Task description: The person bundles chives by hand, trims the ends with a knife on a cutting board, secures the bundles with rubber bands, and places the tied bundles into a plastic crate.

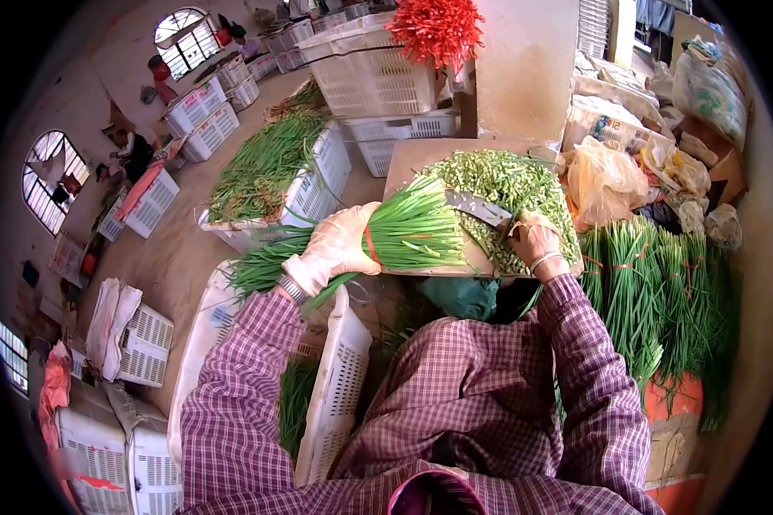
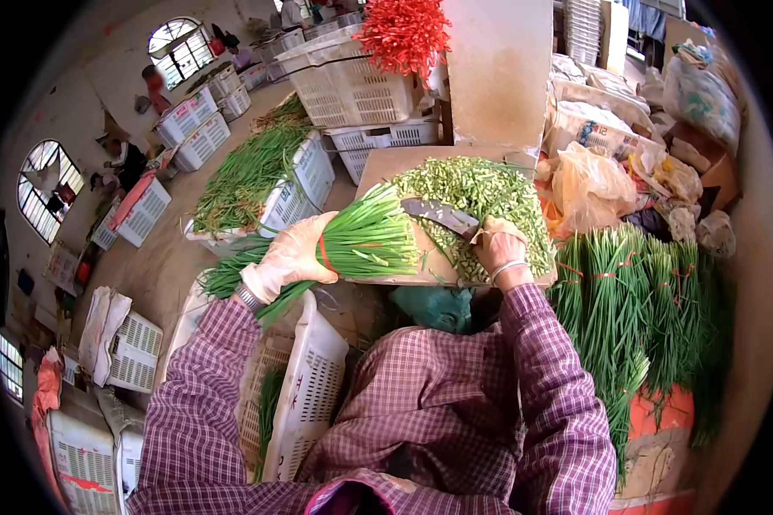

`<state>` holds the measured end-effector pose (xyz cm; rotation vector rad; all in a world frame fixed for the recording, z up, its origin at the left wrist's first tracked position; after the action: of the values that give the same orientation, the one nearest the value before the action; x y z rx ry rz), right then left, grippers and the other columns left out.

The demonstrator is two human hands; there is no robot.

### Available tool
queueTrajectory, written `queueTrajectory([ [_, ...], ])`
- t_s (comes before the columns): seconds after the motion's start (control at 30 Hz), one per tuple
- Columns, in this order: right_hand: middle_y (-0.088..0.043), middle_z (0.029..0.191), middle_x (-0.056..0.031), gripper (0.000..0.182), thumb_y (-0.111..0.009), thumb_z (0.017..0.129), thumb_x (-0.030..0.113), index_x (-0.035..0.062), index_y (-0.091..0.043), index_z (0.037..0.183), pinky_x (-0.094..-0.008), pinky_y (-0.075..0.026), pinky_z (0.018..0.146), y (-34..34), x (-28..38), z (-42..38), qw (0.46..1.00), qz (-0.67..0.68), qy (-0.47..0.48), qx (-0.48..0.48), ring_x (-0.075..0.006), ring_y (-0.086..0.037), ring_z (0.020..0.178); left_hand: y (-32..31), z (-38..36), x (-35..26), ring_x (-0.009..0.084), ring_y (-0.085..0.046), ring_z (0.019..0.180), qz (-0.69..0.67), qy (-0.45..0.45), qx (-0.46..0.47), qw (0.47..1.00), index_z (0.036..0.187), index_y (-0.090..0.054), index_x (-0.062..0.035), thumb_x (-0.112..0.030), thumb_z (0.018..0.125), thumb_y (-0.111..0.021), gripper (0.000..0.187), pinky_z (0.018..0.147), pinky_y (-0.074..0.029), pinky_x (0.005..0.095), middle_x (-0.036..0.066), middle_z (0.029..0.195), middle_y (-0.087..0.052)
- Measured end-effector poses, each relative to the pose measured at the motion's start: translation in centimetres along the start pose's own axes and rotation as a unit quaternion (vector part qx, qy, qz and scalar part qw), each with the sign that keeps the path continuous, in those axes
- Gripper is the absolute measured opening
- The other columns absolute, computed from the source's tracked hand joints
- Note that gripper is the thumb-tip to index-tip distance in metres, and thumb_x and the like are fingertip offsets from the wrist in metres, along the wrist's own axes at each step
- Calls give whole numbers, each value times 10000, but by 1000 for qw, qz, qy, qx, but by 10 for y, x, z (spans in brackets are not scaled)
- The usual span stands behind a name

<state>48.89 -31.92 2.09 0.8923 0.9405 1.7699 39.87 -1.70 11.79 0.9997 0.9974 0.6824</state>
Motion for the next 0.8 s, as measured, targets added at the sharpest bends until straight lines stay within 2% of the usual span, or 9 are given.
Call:
queueTrajectory([
  [0.13,-649,873,-204,265,-662,821,234,18,-584,954,-469,-534,696,-3,7,-1,997,17,74,-5,-383,-657,803,-56,13,37,363,-626,1075,2,87,69,994,1320,-506,-104,-306,532,-856,886,943,-502,438,164,1139,-656],
  [0.17,-646,870,-208,268,-649,837,238,17,-575,972,-473,-532,691,0,6,-2,997,34,71,-4,-388,-656,791,-72,17,56,373,-578,1177,44,86,67,993,1467,-363,-71,-350,504,-895,1134,1010,-464,441,179,1251,-605],
  [0.27,-646,871,-223,293,-587,897,281,10,-554,1001,-483,-522,685,2,0,-4,996,86,28,1,-395,-657,784,-54,21,22,386,-512,1243,100,115,62,986,1548,-203,-85,-391,492,-908,1306,1037,-424,444,203,1343,-524],
  [0.3,-651,859,-228,301,-567,923,300,13,-555,1013,-485,-519,685,5,-2,-4,992,129,3,9,-397,-659,785,-58,27,14,394,-402,1360,120,54,28,991,1576,-59,-56,-468,446,-937,1489,1110,-354,462,238,1479,-389],
  [0.47,-654,791,-220,335,-510,1013,359,54,-568,1138,-481,-503,700,25,5,-31,929,353,-100,44,-408,-652,777,-82,51,-27,383,-317,1428,186,123,16,975,1568,-93,-57,-473,424,-949,1487,1136,-331,497,200,1563,-266],
  [0.53,-663,831,-200,310,-528,1009,330,51,-573,1137,-459,-502,678,54,25,-50,951,301,-51,41,-393,-656,764,-82,58,-17,377,-319,1429,156,155,33,975,1561,-116,-53,-466,439,-946,1456,1129,-345,502,205,1557,-277],
  [0.67,-653,786,-148,274,-539,1014,247,18,-581,1158,-415,-503,627,74,53,-83,967,253,2,-27,-333,-666,710,-77,70,-7,367,-522,1268,121,183,66,973,1526,-257,-30,-465,484,-920,1309,1049,-449,431,228,1364,-514],
  [0.7,-651,756,-148,251,-541,1015,226,25,-586,1158,-398,-505,608,79,57,-88,943,326,-61,8,-313,-666,687,-78,74,-5,370,-581,1185,140,179,65,972,1511,-295,-24,-464,501,-906,1260,1007,-483,414,226,1272,-572],
  [0.8,-670,799,-148,229,-549,1017,204,41,-589,1174,-378,-518,607,88,69,-103,947,309,-88,-3,-294,-680,694,-80,77,-2,372,-577,1189,134,199,83,967,1507,-308,-33,-459,514,-902,1233,1008,-482,424,227,1274,-568],
])
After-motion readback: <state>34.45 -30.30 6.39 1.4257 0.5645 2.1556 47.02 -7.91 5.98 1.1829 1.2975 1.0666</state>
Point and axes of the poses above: each hand's wrist, its own z-axis towards the middle knuckle, its own y-axis out of the back of the hand, x = y × z, the point moved 8 cm from there along z, towards the middle knuckle
